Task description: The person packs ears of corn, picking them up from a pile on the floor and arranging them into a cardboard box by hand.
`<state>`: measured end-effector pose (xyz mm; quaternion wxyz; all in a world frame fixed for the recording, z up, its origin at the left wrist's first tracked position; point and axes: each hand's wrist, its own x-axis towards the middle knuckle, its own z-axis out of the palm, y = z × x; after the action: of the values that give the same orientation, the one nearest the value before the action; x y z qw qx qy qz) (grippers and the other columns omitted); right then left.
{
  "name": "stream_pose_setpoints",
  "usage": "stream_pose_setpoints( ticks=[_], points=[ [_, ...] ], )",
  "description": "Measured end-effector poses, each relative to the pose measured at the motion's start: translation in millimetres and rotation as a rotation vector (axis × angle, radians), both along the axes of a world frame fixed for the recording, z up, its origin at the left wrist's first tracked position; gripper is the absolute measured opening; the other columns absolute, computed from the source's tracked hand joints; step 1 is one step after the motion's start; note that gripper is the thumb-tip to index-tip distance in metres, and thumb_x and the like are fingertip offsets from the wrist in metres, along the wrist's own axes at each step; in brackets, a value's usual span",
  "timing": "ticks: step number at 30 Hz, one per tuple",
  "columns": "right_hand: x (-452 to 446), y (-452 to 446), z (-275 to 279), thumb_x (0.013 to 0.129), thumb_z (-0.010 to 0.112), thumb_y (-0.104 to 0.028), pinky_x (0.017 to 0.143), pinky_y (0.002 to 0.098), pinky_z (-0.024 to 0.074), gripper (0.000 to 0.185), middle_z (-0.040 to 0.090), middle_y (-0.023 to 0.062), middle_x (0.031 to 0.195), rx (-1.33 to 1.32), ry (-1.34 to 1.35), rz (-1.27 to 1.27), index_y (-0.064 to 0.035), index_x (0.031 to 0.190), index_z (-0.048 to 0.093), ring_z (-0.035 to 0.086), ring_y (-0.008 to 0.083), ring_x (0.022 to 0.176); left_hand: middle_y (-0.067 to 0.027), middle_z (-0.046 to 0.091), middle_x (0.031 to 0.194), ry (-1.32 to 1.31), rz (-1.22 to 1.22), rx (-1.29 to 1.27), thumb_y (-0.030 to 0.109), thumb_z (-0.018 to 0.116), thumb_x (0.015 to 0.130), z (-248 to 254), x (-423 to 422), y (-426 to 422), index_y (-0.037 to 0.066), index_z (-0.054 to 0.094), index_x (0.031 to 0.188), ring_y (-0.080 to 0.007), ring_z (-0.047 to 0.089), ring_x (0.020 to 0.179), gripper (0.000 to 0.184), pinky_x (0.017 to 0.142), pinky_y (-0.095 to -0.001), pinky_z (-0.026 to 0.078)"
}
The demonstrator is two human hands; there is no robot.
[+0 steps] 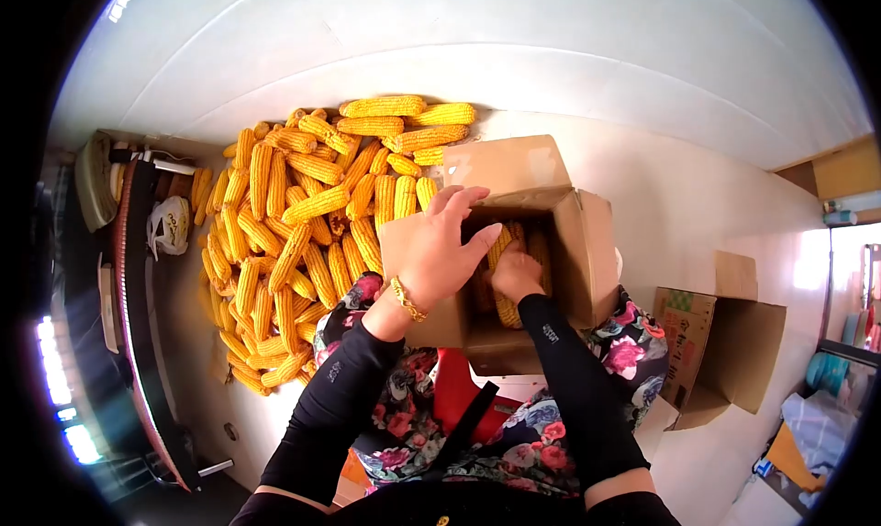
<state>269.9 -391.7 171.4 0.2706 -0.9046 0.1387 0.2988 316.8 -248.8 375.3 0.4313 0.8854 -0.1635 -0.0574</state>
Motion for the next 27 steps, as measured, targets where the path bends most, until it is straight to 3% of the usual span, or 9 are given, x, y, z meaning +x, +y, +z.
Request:
stream_pose_setpoints(
  ticks=[5, 7, 8, 11, 14, 17, 20, 22, 27],
  points=[
    [8.9, -5.9, -9.4, 0.072, 0.075, -0.028, 0.084, 0.0433, 0.053, 0.066, 0.068, 0.0238, 0.107, -0.065, 0.009, 0.144, 0.0066, 0.121, 0.051, 0.067, 0.0351, 0.101, -0.0192, 0.058, 0.119, -0.01, -0.025, -0.022, 0.023, 0.069, 0.086, -2.0, -0.4, 0.3, 0.003, 0.059, 0.121, -0.0314, 0.061, 0.099, 0.042, 0.086, -0.0386, 0.051],
    [5.3, 2.5, -10.7, 0.088, 0.056, -0.052, 0.1, 0.0391, 0.0425, 0.074, 0.055, 0.019, 0.134, -0.076, 0.188, 0.018, -0.0117, 0.147, 0.034, 0.054, 0.034, 0.122, -0.0181, 0.059, 0.118, 0.0, -0.024, -0.038, 0.024, 0.069, 0.086, 1.3, 3.1, 0.9, 0.003, 0.06, 0.119, -0.0305, 0.062, 0.099, 0.04, 0.085, -0.0382, 0.051],
    [-0.6, 9.1, -11.7, 0.088, 0.056, -0.052, 0.1, 0.0391, 0.0425, 0.074, 0.055, 0.019, 0.134, -0.074, 0.194, 0.017, -0.0117, 0.147, 0.034, 0.054, 0.034, 0.122, -0.0166, 0.061, 0.117, -0.005, -0.03, 0.007, 0.025, 0.069, 0.086, 6.6, 4.3, 2.2, 0.004, 0.06, 0.118, -0.0292, 0.063, 0.098, 0.039, 0.083, -0.0378, 0.052],
    [-14.7, 22.4, -22.4, 0.095, 0.048, -0.029, 0.098, 0.0382, 0.0467, 0.048, 0.058, 0.0194, 0.131, 0.062, -0.218, -0.061, -0.0038, 0.136, 0.047, 0.059, 0.0327, 0.118, -0.014, 0.062, 0.115, 0.007, -0.037, 0.058, 0.027, 0.069, 0.086, 9.6, 4.8, 3.2, 0.005, 0.061, 0.117, -0.0271, 0.065, 0.096, 0.038, 0.08, -0.0373, 0.053],
    [-2.4, 23.6, -20.6, 0.101, 0.035, -0.028, 0.104, 0.0352, 0.0419, 0.046, 0.049, 0.0158, 0.142, 0.86, -0.523, -0.456, -0.009, 0.141, 0.045, 0.051, 0.0283, 0.128, -0.0139, 0.063, 0.114, 0.027, -0.073, 0.084, 0.026, 0.068, 0.087, 21.4, 3.9, 4.9, 0.005, 0.062, 0.117, -0.0277, 0.065, 0.096, 0.037, 0.081, -0.0378, 0.052],
    [5.7, 7.4, -16.3, 0.101, 0.034, -0.024, 0.104, 0.0354, 0.0425, 0.045, 0.049, 0.0115, 0.143, 0.135, -0.102, 0.052, -0.0092, 0.142, 0.043, 0.05, 0.0247, 0.129, -0.016, 0.062, 0.114, 0.027, -0.092, 0.041, 0.023, 0.067, 0.087, 12.8, 3.4, 7.2, 0.004, 0.061, 0.117, -0.0309, 0.063, 0.099, 0.037, 0.085, -0.0389, 0.051],
    [5.2, 3.4, -5.3, 0.101, 0.034, -0.022, 0.102, 0.0369, 0.0437, 0.043, 0.052, 0.0103, 0.14, -0.103, -0.191, 0.294, -0.0117, 0.141, 0.045, 0.051, 0.0217, 0.129, -0.0178, 0.062, 0.114, 0.036, -0.085, -0.031, 0.021, 0.066, 0.087, 5.4, 3.7, 10.1, 0.003, 0.06, 0.118, -0.0341, 0.06, 0.103, 0.037, 0.089, -0.0399, 0.049],
    [9.3, 9.2, 52.5, 0.095, 0.056, -0.028, 0.112, 0.0382, 0.0305, 0.057, 0.037, 0.0143, 0.148, 0.482, -0.309, 0.043, -0.0099, 0.145, 0.035, 0.035, 0.0282, 0.137, -0.0186, 0.061, 0.114, 0.052, -0.088, -0.05, 0.02, 0.066, 0.087, 4.8, 3.2, 10.8, 0.002, 0.06, 0.119, -0.0354, 0.059, 0.105, 0.037, 0.091, -0.0403, 0.048],
    [2.3, 17.3, 24.3, 0.094, 0.054, -0.028, 0.109, 0.0393, 0.0336, 0.056, 0.04, 0.0147, 0.147, 0.395, -0.307, 0.171, -0.0099, 0.144, 0.037, 0.039, 0.0293, 0.134, -0.0188, 0.061, 0.115, 0.105, -0.129, -0.049, 0.019, 0.065, 0.087, 12.2, -0.1, 8.8, 0.003, 0.059, 0.119, -0.0362, 0.058, 0.106, 0.036, 0.091, -0.0411, 0.048]
  ],
)
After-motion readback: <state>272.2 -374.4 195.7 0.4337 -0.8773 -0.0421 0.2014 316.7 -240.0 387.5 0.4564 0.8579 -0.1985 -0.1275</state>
